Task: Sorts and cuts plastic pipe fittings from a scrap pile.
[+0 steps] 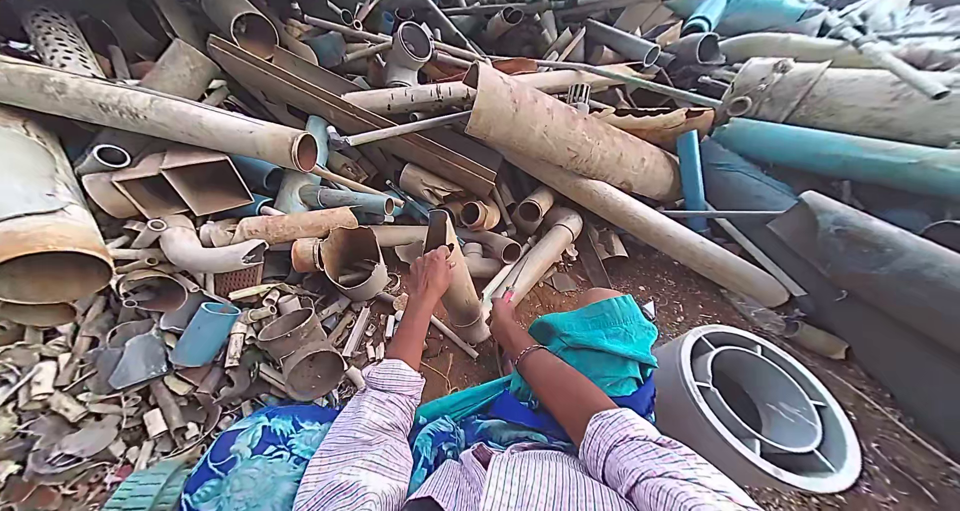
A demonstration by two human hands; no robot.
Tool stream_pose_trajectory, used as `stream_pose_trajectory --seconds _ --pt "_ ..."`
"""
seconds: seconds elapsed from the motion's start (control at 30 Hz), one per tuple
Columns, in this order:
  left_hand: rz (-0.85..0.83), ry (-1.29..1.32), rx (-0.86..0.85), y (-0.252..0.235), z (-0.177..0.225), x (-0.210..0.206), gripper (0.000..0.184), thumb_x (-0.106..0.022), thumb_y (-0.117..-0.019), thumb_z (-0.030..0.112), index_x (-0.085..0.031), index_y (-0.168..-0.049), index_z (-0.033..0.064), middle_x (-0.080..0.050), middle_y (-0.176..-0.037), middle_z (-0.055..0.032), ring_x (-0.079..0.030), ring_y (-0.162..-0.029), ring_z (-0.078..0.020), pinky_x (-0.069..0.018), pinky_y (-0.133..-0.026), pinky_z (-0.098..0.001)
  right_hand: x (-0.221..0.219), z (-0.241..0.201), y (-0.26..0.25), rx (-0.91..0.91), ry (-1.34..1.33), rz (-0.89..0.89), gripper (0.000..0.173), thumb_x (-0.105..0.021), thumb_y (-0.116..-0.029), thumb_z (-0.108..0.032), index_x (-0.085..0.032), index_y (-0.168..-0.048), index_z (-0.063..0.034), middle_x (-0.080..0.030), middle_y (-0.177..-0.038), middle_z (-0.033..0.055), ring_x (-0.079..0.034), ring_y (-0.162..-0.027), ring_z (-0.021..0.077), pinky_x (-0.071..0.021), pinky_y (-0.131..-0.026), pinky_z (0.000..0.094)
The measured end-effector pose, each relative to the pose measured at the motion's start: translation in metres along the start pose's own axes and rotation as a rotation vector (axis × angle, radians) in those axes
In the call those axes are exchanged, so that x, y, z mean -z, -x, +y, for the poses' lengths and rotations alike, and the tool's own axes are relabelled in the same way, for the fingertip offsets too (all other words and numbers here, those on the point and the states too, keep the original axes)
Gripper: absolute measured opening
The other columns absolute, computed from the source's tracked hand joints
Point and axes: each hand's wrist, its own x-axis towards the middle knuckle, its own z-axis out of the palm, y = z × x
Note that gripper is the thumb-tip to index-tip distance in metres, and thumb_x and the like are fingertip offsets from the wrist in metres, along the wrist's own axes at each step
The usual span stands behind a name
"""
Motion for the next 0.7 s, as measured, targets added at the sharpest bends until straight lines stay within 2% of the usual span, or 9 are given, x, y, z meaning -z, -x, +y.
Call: stream_pose_trajectory --seconds 0.07,0.17,0.27,0.3,0.43,0.53,0.63,0.7 --pt "0.003 -0.084 -0.090 0.016 0.023 0.020 0.026 -0.059 -0.1045 0.017 -0.068 -0.122 0.0008 -0.070 -0.118 -0.0241 -0.066 -0.113 -0.0451 -0.0489 -0.094 -0.0644 -0.003 -0.005 0.004 0.037 -0.018 0.061 0.062 -0.054 -0.1060 -0.019 -0.025 -0.157 -0.0007 -0.040 -0.152 0.0295 -0.045 -0.137 0.0383 -0.0399 -0.109 0.0530" --pt "0.005 -0.189 -0.150 0.036 0.036 0.046 0.024 -0.057 -0.1049 0.013 -0.069 -0.120 -0.0010 -0.070 -0.117 -0.0235 -0.067 -0.109 -0.0444 -0.0507 -0.092 -0.0618 -0.013 -0.004 -0.002 0.061 0.053 0.103 0.063 -0.055 -0.1058 -0.023 -0.026 -0.157 0.0000 -0.038 -0.154 0.0306 -0.039 -0.144 0.0392 -0.0364 -0.114 0.0526" --pt "-0.014 -0.291 -0.082 0.050 0.038 0.050 0.022 -0.054 -0.1048 0.008 -0.069 -0.111 -0.0067 -0.069 -0.112 -0.0263 -0.068 -0.106 -0.0452 -0.0524 -0.088 -0.0592 -0.026 0.005 0.000 0.014 0.108 0.079 0.059 -0.054 -0.1057 -0.023 -0.031 -0.155 -0.0003 -0.039 -0.153 0.0297 -0.041 -0.143 0.0381 -0.0377 -0.113 0.0512" --pt "-0.022 -0.304 -0.044 0.050 0.032 0.047 0.023 -0.053 -0.1049 0.007 -0.069 -0.112 -0.0071 -0.069 -0.113 -0.0266 -0.067 -0.107 -0.0451 -0.0524 -0.089 -0.0592 -0.031 0.009 -0.002 0.000 0.117 0.072 0.057 -0.054 -0.1055 -0.023 -0.033 -0.154 -0.0015 -0.040 -0.152 0.0294 -0.042 -0.141 0.0385 -0.0390 -0.111 0.0514" --pt "0.034 -0.248 -0.049 0.043 0.001 0.030 0.026 -0.048 -0.1062 0.006 -0.066 -0.123 -0.0031 -0.067 -0.122 -0.0243 -0.068 -0.106 -0.0437 -0.0534 -0.089 -0.0592 -0.048 0.009 0.002 0.005 0.102 0.026 0.056 -0.055 -0.1057 -0.022 -0.034 -0.154 -0.0027 -0.041 -0.151 0.0299 -0.044 -0.139 0.0394 -0.0402 -0.109 0.0509" --pt "0.051 -0.192 -0.117 0.048 0.001 0.019 0.031 -0.046 -0.1051 0.001 -0.064 -0.130 -0.0014 -0.064 -0.128 -0.0237 -0.067 -0.107 -0.0437 -0.0535 -0.089 -0.0581 -0.055 0.010 0.004 0.025 0.056 -0.005 0.058 -0.055 -0.1059 -0.021 -0.031 -0.155 -0.0010 -0.042 -0.150 0.0300 -0.045 -0.138 0.0382 -0.0396 -0.110 0.0502" --pt "0.056 -0.171 -0.164 0.052 0.005 0.011 0.040 -0.045 -0.1027 -0.004 -0.059 -0.140 0.0004 -0.055 -0.145 -0.0229 -0.062 -0.120 -0.0448 -0.0503 -0.097 -0.0577 -0.058 0.012 -0.001 0.093 0.040 0.030 0.057 -0.055 -0.1047 -0.017 -0.032 -0.154 -0.0004 -0.050 -0.144 0.0296 -0.052 -0.131 0.0384 -0.0441 -0.105 0.0513" --pt "0.111 -0.156 -0.191 0.051 0.005 0.006 0.041 -0.046 -0.1009 -0.006 -0.060 -0.139 -0.0005 -0.052 -0.149 -0.0234 -0.058 -0.125 -0.0447 -0.0483 -0.100 -0.0565 -0.058 0.010 -0.001 0.102 0.052 0.043 0.059 -0.054 -0.1030 -0.013 -0.030 -0.155 -0.0015 -0.050 -0.144 0.0293 -0.053 -0.130 0.0386 -0.0453 -0.104 0.0517"
